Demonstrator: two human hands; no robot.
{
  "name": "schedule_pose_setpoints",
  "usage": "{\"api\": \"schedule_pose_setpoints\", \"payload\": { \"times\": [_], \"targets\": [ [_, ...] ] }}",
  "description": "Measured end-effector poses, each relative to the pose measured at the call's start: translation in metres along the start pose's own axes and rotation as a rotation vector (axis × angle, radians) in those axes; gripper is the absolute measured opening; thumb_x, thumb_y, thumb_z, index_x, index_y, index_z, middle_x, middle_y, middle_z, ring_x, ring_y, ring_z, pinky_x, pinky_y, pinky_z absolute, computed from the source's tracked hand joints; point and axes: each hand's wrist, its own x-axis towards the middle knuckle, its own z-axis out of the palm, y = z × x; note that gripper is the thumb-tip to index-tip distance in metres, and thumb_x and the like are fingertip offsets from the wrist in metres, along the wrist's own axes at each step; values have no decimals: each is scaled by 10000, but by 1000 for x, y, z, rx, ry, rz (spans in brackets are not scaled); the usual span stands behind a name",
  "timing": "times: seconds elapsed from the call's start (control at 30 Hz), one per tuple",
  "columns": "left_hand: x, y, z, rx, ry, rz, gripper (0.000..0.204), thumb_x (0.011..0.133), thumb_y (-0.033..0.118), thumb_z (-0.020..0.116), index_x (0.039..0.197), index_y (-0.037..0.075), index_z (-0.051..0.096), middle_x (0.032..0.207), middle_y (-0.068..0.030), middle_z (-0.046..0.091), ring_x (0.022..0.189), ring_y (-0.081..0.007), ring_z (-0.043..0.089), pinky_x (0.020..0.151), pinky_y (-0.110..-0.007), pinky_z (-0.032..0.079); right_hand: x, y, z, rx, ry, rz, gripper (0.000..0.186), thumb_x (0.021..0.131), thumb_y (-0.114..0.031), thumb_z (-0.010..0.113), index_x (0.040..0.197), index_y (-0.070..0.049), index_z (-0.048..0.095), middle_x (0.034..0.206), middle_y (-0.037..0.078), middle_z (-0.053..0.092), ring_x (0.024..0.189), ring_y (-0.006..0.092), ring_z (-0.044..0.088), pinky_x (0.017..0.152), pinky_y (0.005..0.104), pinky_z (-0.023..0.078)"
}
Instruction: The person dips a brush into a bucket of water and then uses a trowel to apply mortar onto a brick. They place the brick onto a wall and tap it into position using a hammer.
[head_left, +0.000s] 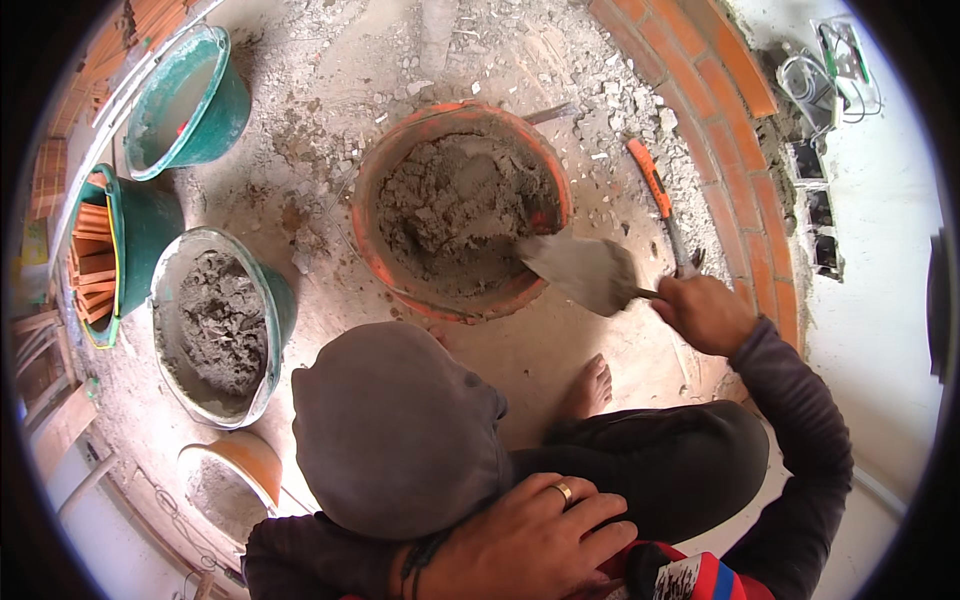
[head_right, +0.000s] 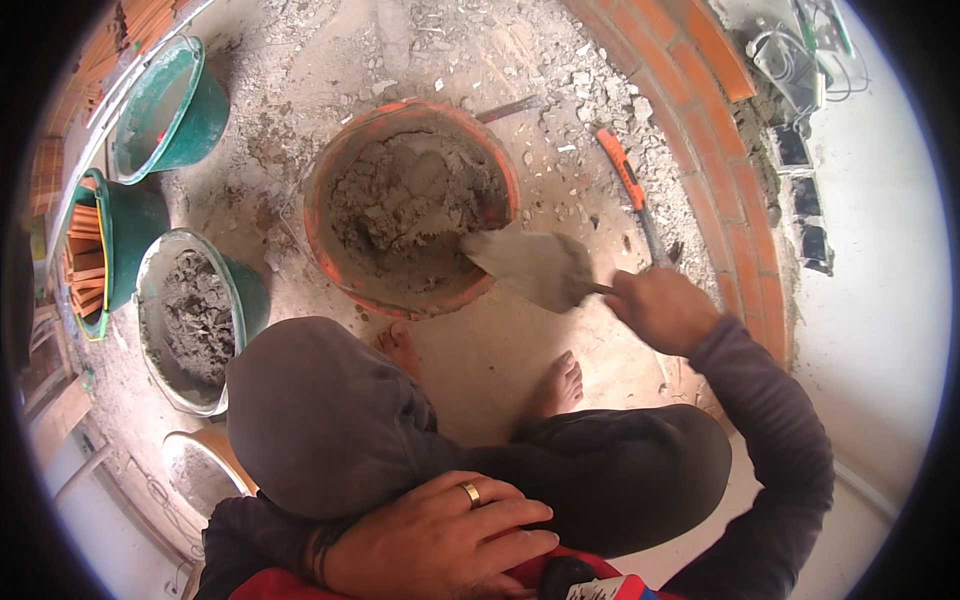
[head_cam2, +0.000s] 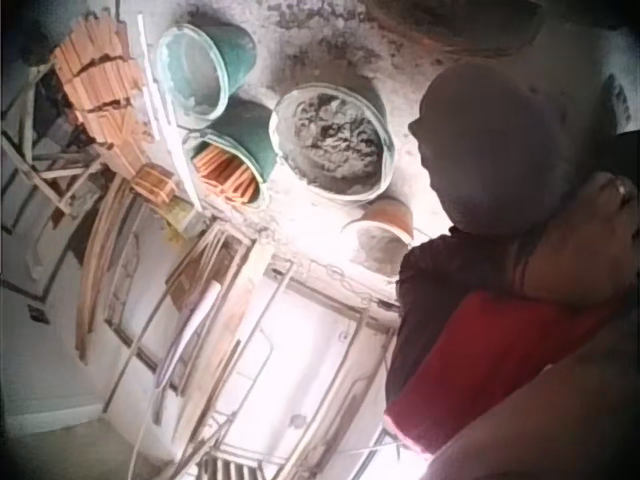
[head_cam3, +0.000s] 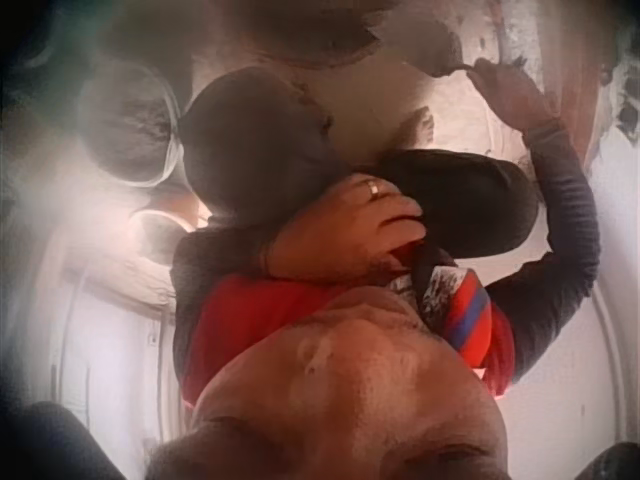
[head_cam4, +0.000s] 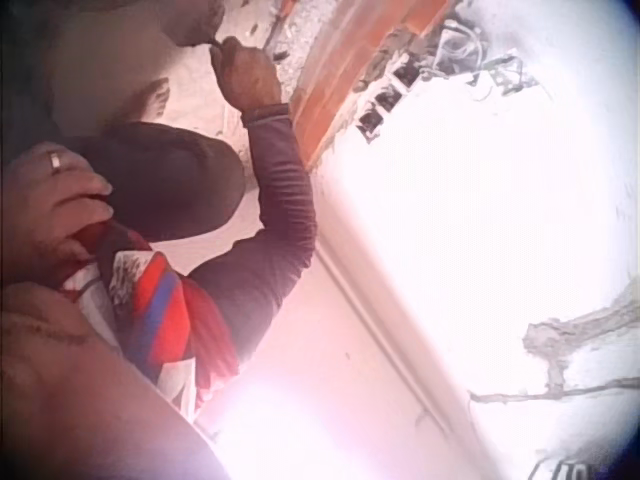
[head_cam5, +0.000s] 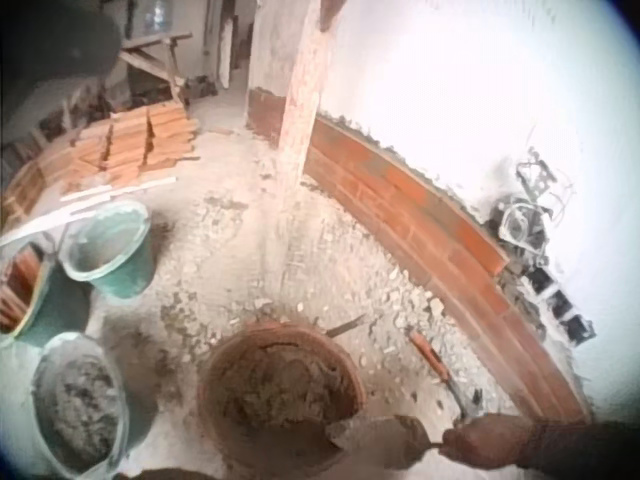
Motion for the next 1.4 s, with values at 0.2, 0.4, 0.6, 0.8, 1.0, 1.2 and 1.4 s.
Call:
{"api": "schedule_pose_setpoints", "payload": {
  "times": [0.2, 0.4, 0.6, 0.8, 1.0, 1.2, 1.4],
  "targets": [
    [-19, -5, -13, -98, 15, 90, 350, 773, 304, 695, 1049, 96, 639, 1113, -98, 618, 1049, -296, 577, 907, -416, 453, -34, -41, -90, -204, 192, 99, 172, 860, -179, 687, 860, -32, 599, 691, 158, 577, 637, 381, 598, 569, 465, 442],
    [-28, -6, -14, -80, 36, 138, 297, 786, 270, 638, 1034, 105, 650, 1090, -93, 628, 1028, -284, 591, 898, -402, 454, 43, -126, -128, -802, 474, -261, 142, 816, -158, 683, 868, -32, 643, 734, 115, 604, 677, 300, 640, 603, 433, 491],
    [-44, 1, -30, -117, 96, 228, 264, 804, 224, 584, 1027, 103, 656, 1073, -98, 630, 1021, -278, 602, 904, -397, 456, 90, -186, -150, -647, -121, -133, 184, 807, -223, 694, 824, -41, 716, 723, 147, 675, 741, 304, 686, 659, 417, 535],
    [-45, -4, -37, -177, 90, 213, 270, 805, 215, 576, 1036, 101, 658, 1079, -101, 634, 1037, -284, 603, 915, -403, 450, 90, -142, -120, -953, 234, -200, 213, 845, -211, 667, 1009, -76, 676, 687, 54, 636, 651, 196, 658, 608, 368, 502],
    [-40, -5, -34, -208, 101, 170, 290, 815, 214, 570, 1065, 98, 659, 1114, -103, 637, 1060, -291, 599, 934, -407, 443, 93, -147, -97, -702, 43, -272, 104, 813, -99, 605, 886, -62, 668, 699, 73, 648, 661, 221, 670, 594, 366, 514],
    [-30, -1, -37, -207, 34, 90, 310, 837, 184, 557, 1112, 82, 658, 1176, -109, 632, 1101, -298, 588, 967, -409, 439, 112, -124, -96, -436, -148, -182, 140, 783, -193, 638, 796, -67, 699, 744, 119, 669, 741, 303, 677, 685, 421, 542],
    [-17, 2, -35, -144, 17, 18, 342, 834, 179, 575, 1151, 82, 658, 1199, -104, 627, 1110, -297, 585, 987, -416, 437, 105, -69, -77, 220, -276, -85, 277, 876, -301, 647, 942, -38, 703, 761, 156, 660, 720, 328, 637, 684, 426, 490]
  ]
}}
